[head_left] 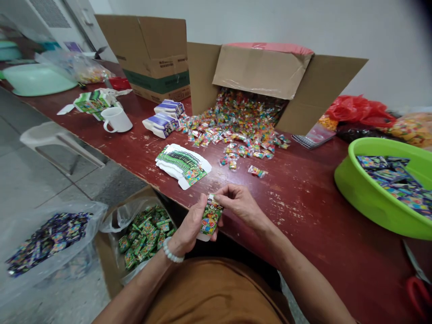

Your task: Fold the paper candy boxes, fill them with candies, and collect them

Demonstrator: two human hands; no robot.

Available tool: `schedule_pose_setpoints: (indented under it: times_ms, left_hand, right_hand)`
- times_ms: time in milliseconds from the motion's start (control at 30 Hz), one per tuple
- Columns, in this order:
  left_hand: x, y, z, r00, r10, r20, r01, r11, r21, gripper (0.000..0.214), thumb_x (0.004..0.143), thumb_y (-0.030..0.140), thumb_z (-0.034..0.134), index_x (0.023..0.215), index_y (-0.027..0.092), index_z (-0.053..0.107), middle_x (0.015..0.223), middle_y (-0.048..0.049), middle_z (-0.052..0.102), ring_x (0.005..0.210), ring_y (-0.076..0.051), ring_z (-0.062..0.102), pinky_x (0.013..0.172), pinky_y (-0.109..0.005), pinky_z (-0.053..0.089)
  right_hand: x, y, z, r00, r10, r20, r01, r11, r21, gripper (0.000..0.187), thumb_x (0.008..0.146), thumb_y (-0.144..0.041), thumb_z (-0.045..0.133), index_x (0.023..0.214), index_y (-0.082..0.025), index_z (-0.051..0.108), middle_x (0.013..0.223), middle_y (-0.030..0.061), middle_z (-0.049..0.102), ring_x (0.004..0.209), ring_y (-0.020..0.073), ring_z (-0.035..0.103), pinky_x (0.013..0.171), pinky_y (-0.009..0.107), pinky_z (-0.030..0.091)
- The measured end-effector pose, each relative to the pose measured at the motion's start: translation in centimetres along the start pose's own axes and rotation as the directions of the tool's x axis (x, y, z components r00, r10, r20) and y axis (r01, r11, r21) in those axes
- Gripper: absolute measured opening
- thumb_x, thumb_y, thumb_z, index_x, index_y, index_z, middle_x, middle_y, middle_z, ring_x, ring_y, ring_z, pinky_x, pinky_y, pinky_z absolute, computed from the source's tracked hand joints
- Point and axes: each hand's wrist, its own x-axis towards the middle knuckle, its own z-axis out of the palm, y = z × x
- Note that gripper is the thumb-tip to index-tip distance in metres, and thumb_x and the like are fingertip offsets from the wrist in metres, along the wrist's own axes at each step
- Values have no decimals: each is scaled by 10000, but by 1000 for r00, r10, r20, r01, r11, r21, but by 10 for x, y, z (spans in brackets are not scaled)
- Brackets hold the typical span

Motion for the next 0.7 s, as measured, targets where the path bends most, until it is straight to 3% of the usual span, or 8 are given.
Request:
schedule_pose_setpoints:
  times_ms: [100, 200, 333, 467, 533, 567, 633, 700]
  left_hand:
    - [0, 0, -1, 1000, 26, -7, -26, 1000, 7, 694, 894, 695, 355, 1053, 97, 669, 568, -40, 624, 386, -109, 548, 391, -185, 407]
    - [1, -1, -2, 1000, 22, -18, -22, 999, -41, 647, 895, 667, 403, 1254, 157, 576, 642, -34, 657, 396, -124, 565, 378, -201, 425]
    - [2, -4, 0, 998, -65, -12, 63, 989, -133, 632, 904, 655, 393, 1342, 209, 488, 618, -5, 625, 371, -145, 562, 355, -230, 440]
    - [-5, -12, 1, 995, -98, 32, 102, 972, -211, 515, 904, 544, 518, 1330, 268, 433, 781, -15, 666, 494, -158, 635, 465, -262, 502]
    - [-12, -16, -1, 991, -102, 91, 122, 963, -241, 469, 877, 433, 622, 1276, 249, 459, 887, -41, 687, 670, -169, 681, 623, -279, 535]
    - [-16, -18, -3, 986, -113, 123, 140, 960, -243, 451, 856, 389, 664, 1238, 229, 486, 930, -57, 692, 754, -171, 682, 690, -279, 530]
    - [-24, -22, -12, 970, -162, 179, 197, 959, -205, 428, 796, 342, 737, 1146, 192, 542, 979, -82, 693, 843, -174, 657, 751, -279, 511]
    - [-30, -24, -29, 959, -200, 198, 225, 968, -113, 403, 732, 340, 789, 1029, 167, 578, 928, -77, 688, 806, -169, 628, 734, -282, 496]
  right_hand:
    - [-1, 0, 0, 1000, -18, 2, 18, 1000, -1, 304, 794, -443, 717, 803, -164, 596, 637, -7, 658, 425, 128, 613, 389, 218, 465]
    - [-8, 3, 0, 989, -142, 45, 148, 976, -158, 251, 876, -422, 634, 814, -178, 625, 797, 32, 691, 543, 128, 634, 509, 259, 516]
    - [-17, 8, 0, 930, -353, 107, 355, 777, -520, 105, 908, -287, 602, 924, -207, 670, 1016, 64, 678, 844, 165, 631, 763, 310, 510]
    - [-7, 11, -21, 932, -313, 182, 354, 689, -632, 138, 918, -306, 583, 922, -204, 676, 914, 44, 667, 852, 167, 609, 787, 298, 485]
    - [5, 9, -47, 951, -301, 74, 271, 696, -665, 202, 941, -342, 531, 948, -205, 679, 953, 47, 672, 868, 169, 618, 808, 298, 483]
    - [11, 8, -63, 941, -331, -71, 179, 667, -724, 215, 931, -354, 534, 973, -201, 679, 955, 54, 669, 858, 178, 616, 796, 302, 482]
    - [24, 6, -97, 847, -353, -397, -150, 557, -817, 242, 889, -348, 569, 1050, -198, 670, 1078, 88, 643, 928, 209, 605, 858, 339, 464]
    - [34, 5, -126, 784, -347, -515, -286, 534, -795, 316, 840, -339, 610, 1086, -147, 660, 1161, 176, 585, 1048, 303, 560, 905, 440, 426]
